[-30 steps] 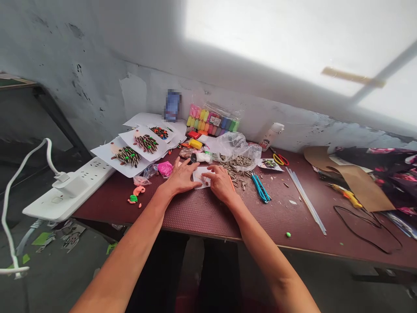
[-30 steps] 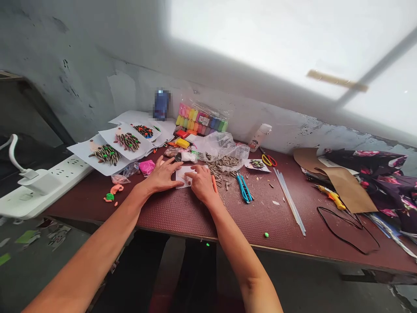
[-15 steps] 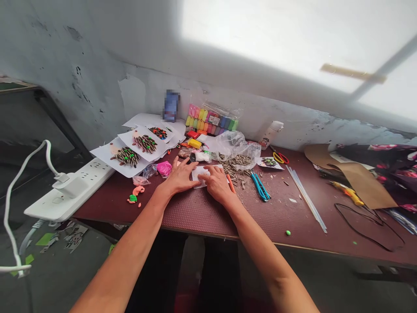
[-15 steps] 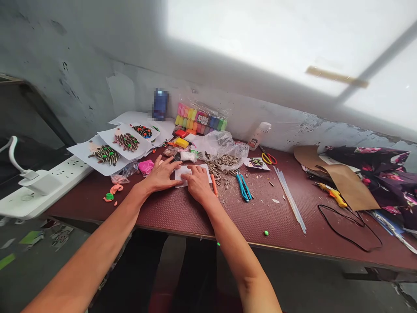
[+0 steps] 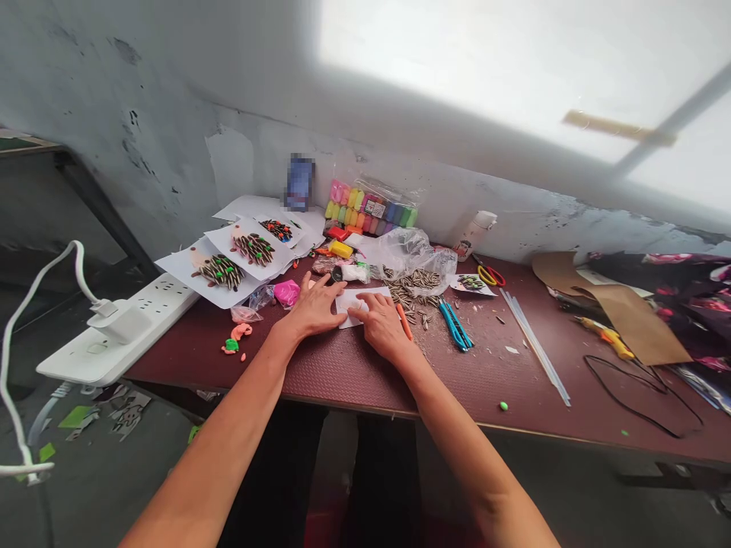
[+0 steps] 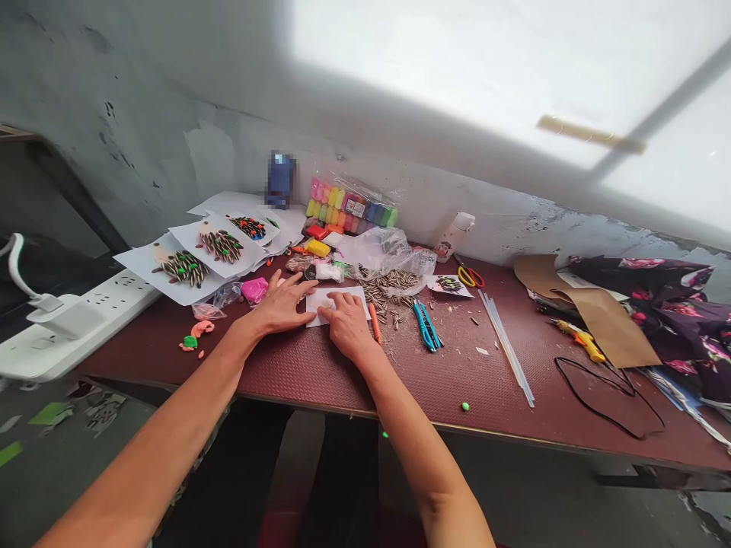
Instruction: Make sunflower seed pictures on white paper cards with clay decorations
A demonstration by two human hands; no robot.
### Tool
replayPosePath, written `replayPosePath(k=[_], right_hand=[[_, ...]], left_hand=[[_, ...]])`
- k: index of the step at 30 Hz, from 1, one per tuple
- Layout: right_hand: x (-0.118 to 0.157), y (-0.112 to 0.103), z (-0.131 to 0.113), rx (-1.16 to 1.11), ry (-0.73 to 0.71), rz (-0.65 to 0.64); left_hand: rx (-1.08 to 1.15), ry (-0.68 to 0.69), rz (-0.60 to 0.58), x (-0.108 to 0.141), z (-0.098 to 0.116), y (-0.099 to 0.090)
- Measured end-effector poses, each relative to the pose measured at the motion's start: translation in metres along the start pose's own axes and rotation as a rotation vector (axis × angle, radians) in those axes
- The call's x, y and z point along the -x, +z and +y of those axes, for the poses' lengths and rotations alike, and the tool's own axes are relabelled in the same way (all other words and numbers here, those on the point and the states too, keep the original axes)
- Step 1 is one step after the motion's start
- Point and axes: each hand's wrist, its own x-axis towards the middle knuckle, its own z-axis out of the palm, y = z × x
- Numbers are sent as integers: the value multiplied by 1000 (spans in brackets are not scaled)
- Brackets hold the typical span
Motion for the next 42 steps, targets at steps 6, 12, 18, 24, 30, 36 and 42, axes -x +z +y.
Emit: replayPosePath(k=[6,12,18,24,30,36,42], right_hand=[[4,4,2,-6,-7,19],[3,5,4,-63,22,85],[0,6,2,-46,5,69],[-2,6,-2,-61,19,20],[2,5,1,-121,31,55],[4,1,9,-90,115,119],[3,3,5,-71,92,71]], left_hand=[[-16,-7,-14,-1,-2,1],[-27,-20,-19,-1,0,0],[-23,0,-2,0,2,-1],[-24,4,6,1,3,-2],[-29,-8,-8,1,2,-1],[-35,-16,-15,0,3,-3],[-8,6,-8,1,4,-4]])
